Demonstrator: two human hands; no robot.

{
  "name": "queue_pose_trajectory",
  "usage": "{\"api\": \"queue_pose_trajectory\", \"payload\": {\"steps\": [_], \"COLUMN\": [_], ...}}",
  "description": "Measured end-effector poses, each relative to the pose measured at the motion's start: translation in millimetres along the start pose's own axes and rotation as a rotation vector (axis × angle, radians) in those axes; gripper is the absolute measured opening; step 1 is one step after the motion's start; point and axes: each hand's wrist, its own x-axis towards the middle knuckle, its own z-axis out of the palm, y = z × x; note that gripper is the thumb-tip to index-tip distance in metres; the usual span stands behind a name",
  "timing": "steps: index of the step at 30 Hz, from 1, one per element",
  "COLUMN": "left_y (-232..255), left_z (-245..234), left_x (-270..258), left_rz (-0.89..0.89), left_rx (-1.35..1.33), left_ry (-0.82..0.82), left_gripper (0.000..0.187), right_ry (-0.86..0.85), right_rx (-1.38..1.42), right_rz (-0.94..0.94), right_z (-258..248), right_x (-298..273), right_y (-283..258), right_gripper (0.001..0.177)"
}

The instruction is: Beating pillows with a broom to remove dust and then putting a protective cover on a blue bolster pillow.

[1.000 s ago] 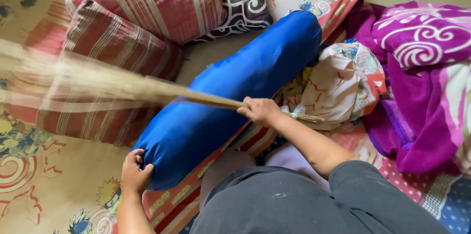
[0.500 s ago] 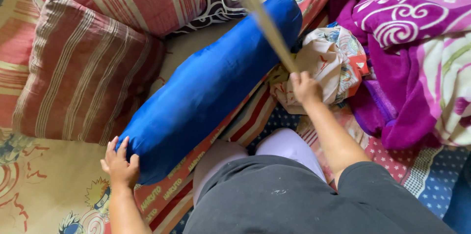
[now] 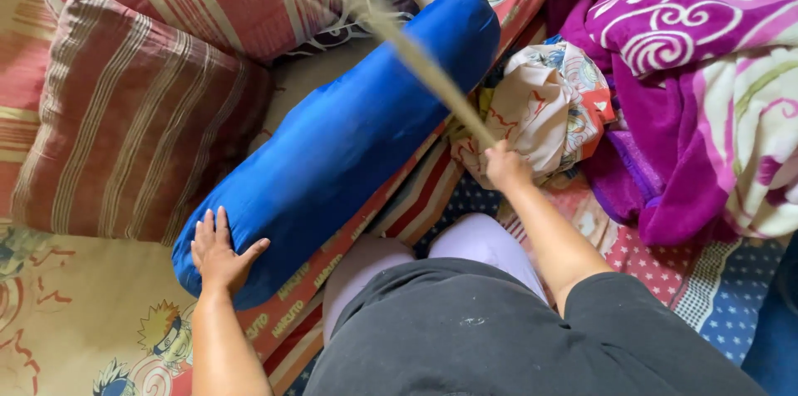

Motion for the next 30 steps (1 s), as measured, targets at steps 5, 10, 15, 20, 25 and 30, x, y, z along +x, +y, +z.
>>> {"api": "queue_pose_trajectory", "payload": {"steps": [5,10,15,20,25,30], "left_y": [-8,-3,2,-2,49,233], "left_z": [9,8,5,9,-38,-160], "left_x": [3,-1,-8,-19,-55,-166], "left_rz": [-0.022,-0.023,-0.013,0.008,0.271,1.162], "left_rx": [-0.008,-0.009,-0.065,-0.064,-0.356,-0.676], "left_ry": [0.004,0.010,0.023,0.053,0.011,-0.206], "left_gripper": [0.122,0.121,0.119,0.112,0.072,0.039], "right_ry": [0.194,0.185,0.305,-0.018,0.169,0.032], "right_rx": [0.240,0.060,-0.084,0.041,0.138,0.237], "right_rz": [0.303,-0.314,-0.594,0.134,0.293,-0.024], "right_z": [-38,-11,14,28,-5,-25], "right_x": [0,-43,-48,13,9,-38], "right_y": [-7,-93,-102,-4,8,-72], "right_gripper": [0.045,0.035,0.024,0.052,0.050,0.042]}}
